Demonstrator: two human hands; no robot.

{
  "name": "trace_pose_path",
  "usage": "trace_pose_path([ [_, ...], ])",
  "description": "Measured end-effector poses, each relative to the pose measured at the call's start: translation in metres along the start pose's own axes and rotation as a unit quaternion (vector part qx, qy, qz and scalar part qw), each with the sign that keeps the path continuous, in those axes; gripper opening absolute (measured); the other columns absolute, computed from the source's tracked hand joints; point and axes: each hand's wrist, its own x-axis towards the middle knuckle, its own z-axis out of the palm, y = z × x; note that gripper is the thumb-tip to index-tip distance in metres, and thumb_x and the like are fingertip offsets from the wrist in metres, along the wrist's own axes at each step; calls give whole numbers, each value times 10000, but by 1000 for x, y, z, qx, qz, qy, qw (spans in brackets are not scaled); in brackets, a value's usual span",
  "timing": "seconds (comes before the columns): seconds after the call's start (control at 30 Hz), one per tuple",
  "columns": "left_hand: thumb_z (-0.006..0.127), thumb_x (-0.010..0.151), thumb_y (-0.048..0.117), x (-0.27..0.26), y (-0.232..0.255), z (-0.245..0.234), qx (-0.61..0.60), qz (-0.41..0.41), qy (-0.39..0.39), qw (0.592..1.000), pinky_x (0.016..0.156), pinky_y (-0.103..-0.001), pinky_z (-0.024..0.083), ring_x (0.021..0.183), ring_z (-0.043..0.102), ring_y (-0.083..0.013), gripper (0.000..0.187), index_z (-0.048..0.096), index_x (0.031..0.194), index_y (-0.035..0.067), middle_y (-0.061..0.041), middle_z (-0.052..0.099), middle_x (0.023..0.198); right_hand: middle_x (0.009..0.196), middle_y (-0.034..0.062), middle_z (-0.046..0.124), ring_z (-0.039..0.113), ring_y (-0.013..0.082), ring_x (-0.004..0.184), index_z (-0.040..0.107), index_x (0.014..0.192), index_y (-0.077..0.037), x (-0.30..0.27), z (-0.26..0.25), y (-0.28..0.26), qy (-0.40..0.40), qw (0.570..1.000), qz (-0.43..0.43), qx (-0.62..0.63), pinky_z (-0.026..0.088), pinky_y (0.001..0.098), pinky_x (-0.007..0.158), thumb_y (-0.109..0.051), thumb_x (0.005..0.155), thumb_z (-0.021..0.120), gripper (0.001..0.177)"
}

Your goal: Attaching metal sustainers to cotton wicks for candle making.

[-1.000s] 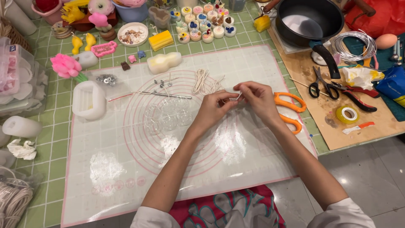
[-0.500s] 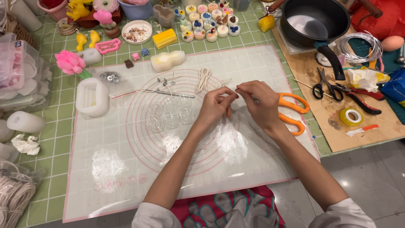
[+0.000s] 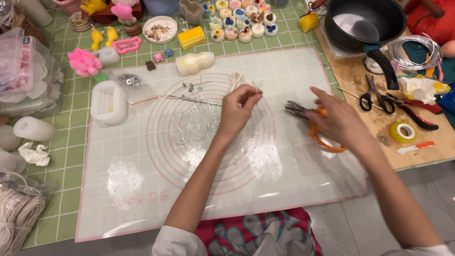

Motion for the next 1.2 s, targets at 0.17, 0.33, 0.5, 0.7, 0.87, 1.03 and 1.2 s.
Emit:
trace_pose_path([
  [0.17,692,965,40,10,-9,-13,-81,-45,45,995,619,-220,523,752,655,-67,84,695,1047,23,-25,711,857,1292,197,628,560,339,1261,422,1522,-153,-6,-17,33,-128,988,51,-71,461,453,1039,-405,785,810,871],
  [0.33,620,1018,105,13,-10,-24,-166,-70,9,984,622,-218,503,672,673,-96,169,706,1104,-11,-71,774,907,1348,147,581,545,306,1265,393,1536,-235,6,-18,51,-223,971,67,-57,462,445,1032,-427,684,877,998],
  [0.5,649,1015,88,14,-24,-26,-168,-57,13,984,655,-238,530,704,661,-99,186,750,1115,-32,-93,764,912,1191,115,671,661,266,1082,503,1483,-226,9,-21,37,-246,960,106,-78,537,399,941,-457,664,917,946],
  [0.7,666,961,45,15,-24,-23,-184,-69,31,980,682,-254,572,735,722,-126,128,714,1055,-28,-123,777,893,998,80,740,672,213,819,631,1402,-136,12,0,79,-253,948,154,117,558,333,746,-338,788,762,660],
  [0.87,685,942,38,14,-26,-21,-195,-83,41,976,675,-265,586,739,739,-142,72,669,979,-22,-151,791,914,992,74,693,611,150,698,565,1334,-20,2,26,51,-262,792,181,521,478,289,574,-391,821,709,649],
  [1.03,727,912,26,13,-31,-15,-180,-31,82,980,636,-248,579,780,735,-111,58,728,930,-29,-80,764,872,1003,143,610,516,163,660,535,1365,79,-9,44,-3,-380,558,113,729,423,294,601,-769,949,479,947],
  [1.2,782,888,33,12,-26,-13,-116,-48,113,986,611,-215,520,674,642,-71,59,768,915,-18,-52,751,816,1086,163,623,528,211,682,530,1281,-16,-3,53,-26,-390,555,134,722,435,345,663,-893,803,395,1008],
])
